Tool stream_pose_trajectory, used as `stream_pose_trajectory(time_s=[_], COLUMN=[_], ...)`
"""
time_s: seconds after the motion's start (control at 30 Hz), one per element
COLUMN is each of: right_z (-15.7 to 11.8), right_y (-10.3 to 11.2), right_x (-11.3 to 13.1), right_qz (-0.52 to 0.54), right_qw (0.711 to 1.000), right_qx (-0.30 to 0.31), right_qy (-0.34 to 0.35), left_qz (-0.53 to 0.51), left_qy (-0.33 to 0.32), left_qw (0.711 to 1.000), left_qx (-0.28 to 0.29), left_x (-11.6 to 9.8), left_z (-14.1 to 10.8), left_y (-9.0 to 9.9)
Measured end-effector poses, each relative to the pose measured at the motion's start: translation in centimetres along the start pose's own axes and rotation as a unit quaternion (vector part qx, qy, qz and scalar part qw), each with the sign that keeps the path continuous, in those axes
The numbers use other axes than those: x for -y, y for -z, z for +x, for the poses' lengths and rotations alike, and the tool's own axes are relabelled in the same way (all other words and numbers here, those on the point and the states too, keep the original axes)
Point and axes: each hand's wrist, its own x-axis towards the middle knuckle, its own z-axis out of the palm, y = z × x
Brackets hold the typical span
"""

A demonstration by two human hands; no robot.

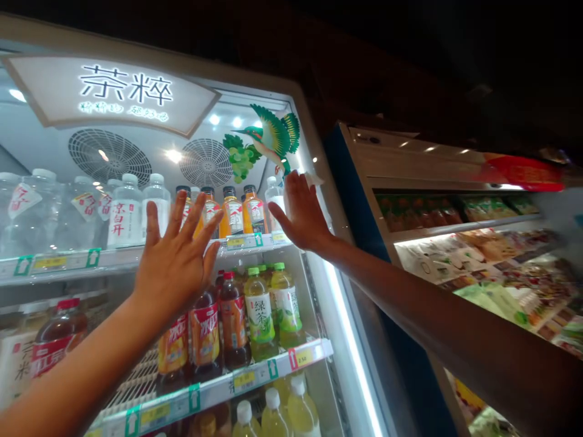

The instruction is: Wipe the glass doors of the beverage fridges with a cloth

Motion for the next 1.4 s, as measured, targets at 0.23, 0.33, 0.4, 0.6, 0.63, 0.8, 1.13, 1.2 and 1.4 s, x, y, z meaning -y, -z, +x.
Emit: stream_pose_trajectory(time_s=[0.23, 0.33, 0.4, 0.6, 0.63, 0.8, 1.13, 1.2, 1.4], right_z=[1.6, 3.6, 3.8, 5.0, 5.9, 7.4, 8.9, 7.2, 6.1], right_y=[-2.1, -2.8, -3.5, -5.3, -5.5, -6.8, -8.5, -8.7, -8.8], right_x=[8.1, 10.2, 12.7, 19.8, 20.4, 25.8, 35.5, 37.4, 38.5], right_qz=[0.000, 0.018, 0.026, 0.013, 0.014, 0.018, -0.004, -0.005, 0.004], right_qw=[0.982, 0.996, 0.992, 0.973, 0.981, 0.984, 0.980, 0.957, 0.959], right_qx=[0.033, 0.000, 0.000, 0.021, 0.015, 0.010, 0.028, 0.051, 0.056], right_qy=[0.188, 0.089, 0.120, 0.230, 0.195, 0.175, 0.198, 0.284, 0.279], left_qz=[0.036, 0.054, 0.052, 0.046, 0.049, 0.068, 0.062, 0.061, 0.035], left_qy=[0.034, 0.044, 0.053, 0.075, 0.077, 0.093, 0.107, 0.112, 0.123], left_qw=[0.999, 0.998, 0.997, 0.996, 0.996, 0.993, 0.992, 0.992, 0.991], left_qx=[0.016, 0.007, 0.006, 0.016, 0.016, 0.019, 0.020, 0.016, 0.035], left_x=[6.5, 9.6, 11.7, 17.5, 18.3, 22.5, 29.0, 29.2, 28.6], left_z=[-3.2, -4.6, -5.5, -8.1, -8.6, -11.4, -16.3, -17.3, -20.1], left_y=[3.3, 4.6, 5.3, 7.8, 8.3, 10.0, 12.1, 12.4, 13.0])
